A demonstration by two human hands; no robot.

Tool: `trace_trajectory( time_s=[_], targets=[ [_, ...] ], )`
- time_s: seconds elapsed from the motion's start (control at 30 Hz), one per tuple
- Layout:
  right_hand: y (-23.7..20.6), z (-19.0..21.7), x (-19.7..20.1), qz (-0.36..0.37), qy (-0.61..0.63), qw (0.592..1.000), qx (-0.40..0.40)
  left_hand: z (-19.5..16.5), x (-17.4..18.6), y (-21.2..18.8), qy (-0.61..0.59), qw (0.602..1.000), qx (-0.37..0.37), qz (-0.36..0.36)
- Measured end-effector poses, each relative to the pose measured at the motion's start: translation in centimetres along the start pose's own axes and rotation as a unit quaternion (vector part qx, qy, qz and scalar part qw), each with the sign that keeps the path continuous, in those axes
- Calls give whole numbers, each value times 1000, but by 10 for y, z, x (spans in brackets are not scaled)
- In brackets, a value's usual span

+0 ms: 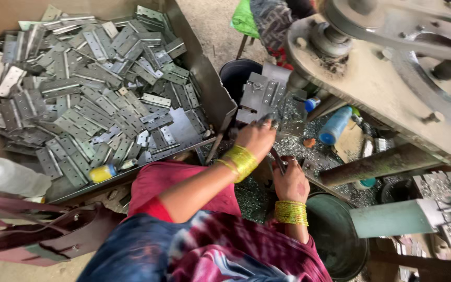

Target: The person repeatedly picks up small metal plates from a bin, places them into a press machine, and operates the press with a lever. The person then removes the processed plates and returns them to the bin. This cycle continues throughout the clip.

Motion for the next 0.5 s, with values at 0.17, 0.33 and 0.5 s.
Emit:
trace_trajectory(
  time_s=[0.17,0.33,0.5],
  targets=[
    [1,-10,-11,36,23,999,12,-21,-17,20,39,995,52,-81],
    [9,-21,-39,114,8,993,3,4,-51,27,155,973,52,161],
    [7,-18,-53,154,5,988,29,6,-41,50,171,968,42,178]
  ],
)
Point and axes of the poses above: each hand's wrist, its own y-axis towards the middle knuckle, its own x-axis out of the back of the hand, z = x × y, the point moved 10 cm from there along y, towards the middle knuckle, and after that the axes turned 8 degrees about -z, right-handed, at the moved point
